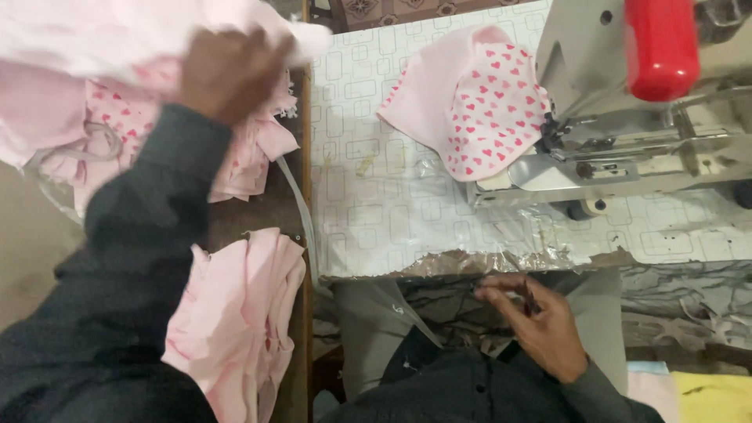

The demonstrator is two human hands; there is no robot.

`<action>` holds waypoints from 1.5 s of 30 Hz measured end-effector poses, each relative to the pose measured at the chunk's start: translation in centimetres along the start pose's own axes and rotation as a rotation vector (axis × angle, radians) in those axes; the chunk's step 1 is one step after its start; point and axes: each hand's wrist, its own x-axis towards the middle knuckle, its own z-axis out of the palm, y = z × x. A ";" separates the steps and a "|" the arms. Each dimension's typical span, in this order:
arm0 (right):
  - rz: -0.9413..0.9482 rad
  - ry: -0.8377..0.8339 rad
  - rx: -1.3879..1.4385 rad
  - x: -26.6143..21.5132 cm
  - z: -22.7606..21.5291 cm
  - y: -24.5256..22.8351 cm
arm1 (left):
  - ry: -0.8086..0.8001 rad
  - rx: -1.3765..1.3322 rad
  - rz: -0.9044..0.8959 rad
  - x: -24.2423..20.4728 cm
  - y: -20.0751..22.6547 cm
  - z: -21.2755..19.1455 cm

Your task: A worker inspects pink fabric garments and uses thread snips to trim excess threads at a sewing workstation.

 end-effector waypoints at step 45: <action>-0.429 -0.252 -0.205 0.7 -8.8 -7.5 | -0.143 -2.394 -0.485 -3.0 24.4 -20.5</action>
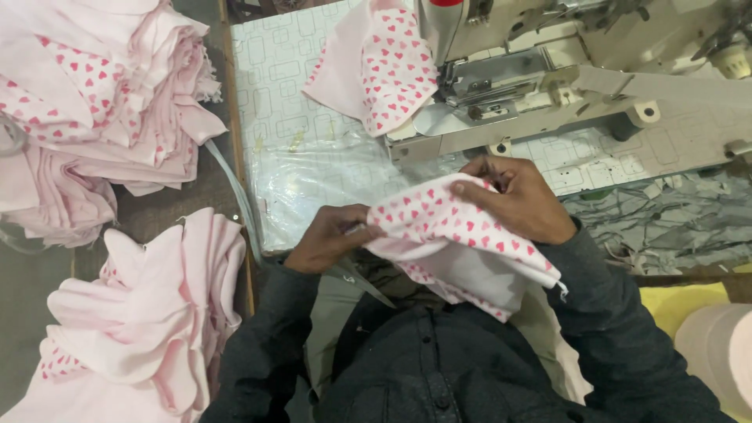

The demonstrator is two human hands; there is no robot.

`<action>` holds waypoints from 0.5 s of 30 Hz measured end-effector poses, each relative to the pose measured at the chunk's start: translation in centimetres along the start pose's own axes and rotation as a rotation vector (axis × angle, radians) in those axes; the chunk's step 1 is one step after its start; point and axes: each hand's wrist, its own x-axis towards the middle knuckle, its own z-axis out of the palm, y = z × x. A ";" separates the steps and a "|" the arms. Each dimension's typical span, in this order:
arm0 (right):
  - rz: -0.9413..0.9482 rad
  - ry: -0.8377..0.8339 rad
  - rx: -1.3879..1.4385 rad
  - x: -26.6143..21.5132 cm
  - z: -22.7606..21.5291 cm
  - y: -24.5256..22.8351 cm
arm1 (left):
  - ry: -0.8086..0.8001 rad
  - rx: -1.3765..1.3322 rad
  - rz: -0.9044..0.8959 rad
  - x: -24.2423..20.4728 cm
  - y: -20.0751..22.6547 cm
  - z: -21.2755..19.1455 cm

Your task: A worker inspects pink fabric garments and uses thread snips to trim excess threads at a sewing workstation.

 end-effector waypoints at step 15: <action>0.100 0.533 0.335 4.2 2.6 5.8 | -0.153 1.086 0.305 23.1 -4.0 -8.8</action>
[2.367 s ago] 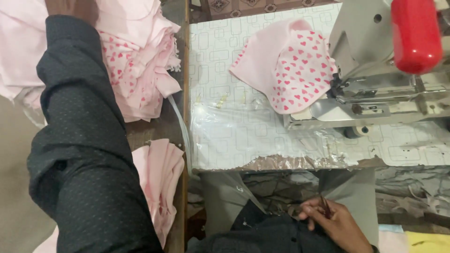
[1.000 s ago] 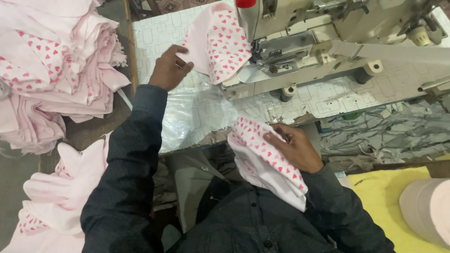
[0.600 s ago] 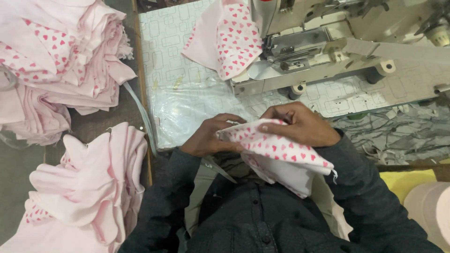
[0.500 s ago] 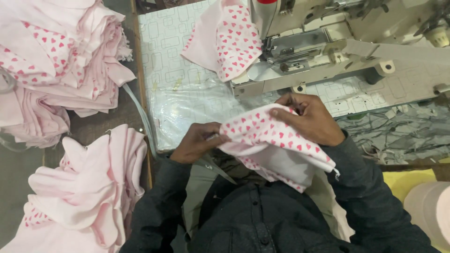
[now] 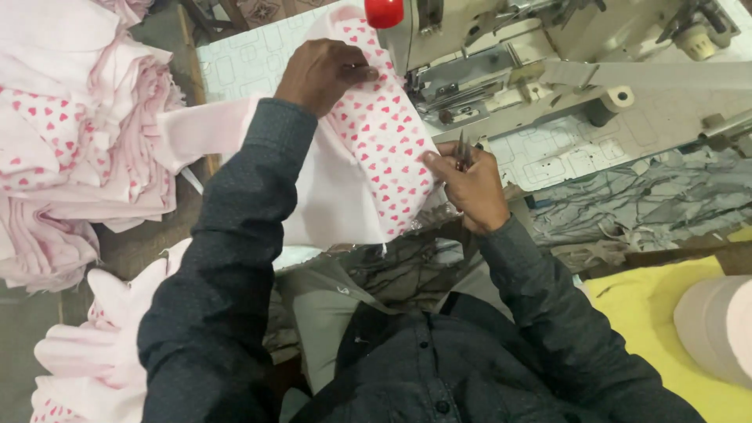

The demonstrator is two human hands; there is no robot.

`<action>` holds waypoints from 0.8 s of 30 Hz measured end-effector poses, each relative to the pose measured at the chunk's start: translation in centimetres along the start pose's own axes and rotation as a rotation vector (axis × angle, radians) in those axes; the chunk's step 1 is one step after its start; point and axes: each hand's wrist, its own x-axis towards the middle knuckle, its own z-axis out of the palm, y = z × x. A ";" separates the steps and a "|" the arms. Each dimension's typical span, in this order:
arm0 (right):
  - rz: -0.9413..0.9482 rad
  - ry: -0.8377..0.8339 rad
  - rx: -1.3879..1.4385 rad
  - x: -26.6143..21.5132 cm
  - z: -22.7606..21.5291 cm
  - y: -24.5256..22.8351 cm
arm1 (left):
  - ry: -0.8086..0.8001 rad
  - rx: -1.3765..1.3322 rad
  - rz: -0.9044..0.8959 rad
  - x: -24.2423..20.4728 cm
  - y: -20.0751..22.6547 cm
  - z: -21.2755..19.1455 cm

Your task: A worker inspects pink fabric garments and uses thread snips to trim excess threads at a sewing workstation.

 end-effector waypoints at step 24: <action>0.047 0.135 0.139 0.0 -1.1 1.2 | 0.294 0.306 -0.087 -3.2 10.4 2.9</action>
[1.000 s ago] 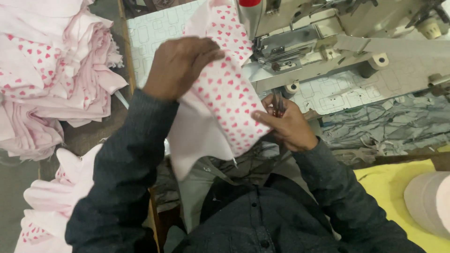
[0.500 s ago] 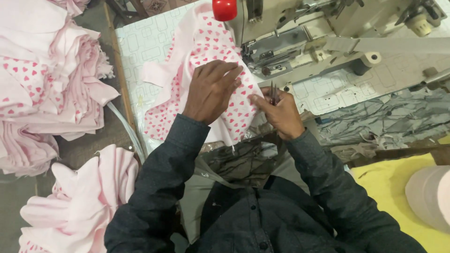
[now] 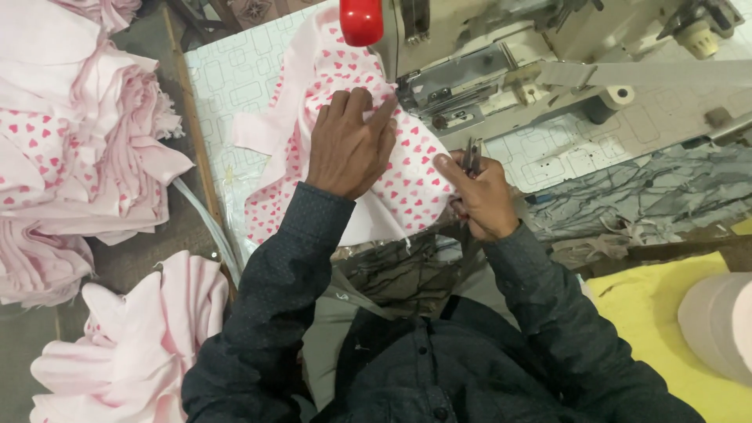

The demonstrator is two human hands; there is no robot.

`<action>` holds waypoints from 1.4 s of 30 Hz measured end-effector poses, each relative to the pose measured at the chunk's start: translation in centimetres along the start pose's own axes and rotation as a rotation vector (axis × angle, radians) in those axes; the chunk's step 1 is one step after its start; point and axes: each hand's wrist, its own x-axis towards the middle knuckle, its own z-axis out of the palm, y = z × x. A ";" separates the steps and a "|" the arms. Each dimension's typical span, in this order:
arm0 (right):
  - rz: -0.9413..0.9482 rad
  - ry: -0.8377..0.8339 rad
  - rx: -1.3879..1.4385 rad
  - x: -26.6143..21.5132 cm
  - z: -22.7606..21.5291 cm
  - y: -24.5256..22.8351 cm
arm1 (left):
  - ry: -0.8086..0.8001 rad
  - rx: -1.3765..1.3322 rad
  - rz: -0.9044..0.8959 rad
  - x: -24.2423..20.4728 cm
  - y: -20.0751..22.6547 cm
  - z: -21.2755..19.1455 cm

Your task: A worker inspects pink fabric garments and uses thread snips to trim excess threads at a sewing workstation.

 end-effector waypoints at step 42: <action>0.137 -0.107 0.250 -3.0 -0.2 1.2 | -0.045 -1.299 -1.397 -11.0 14.2 -4.2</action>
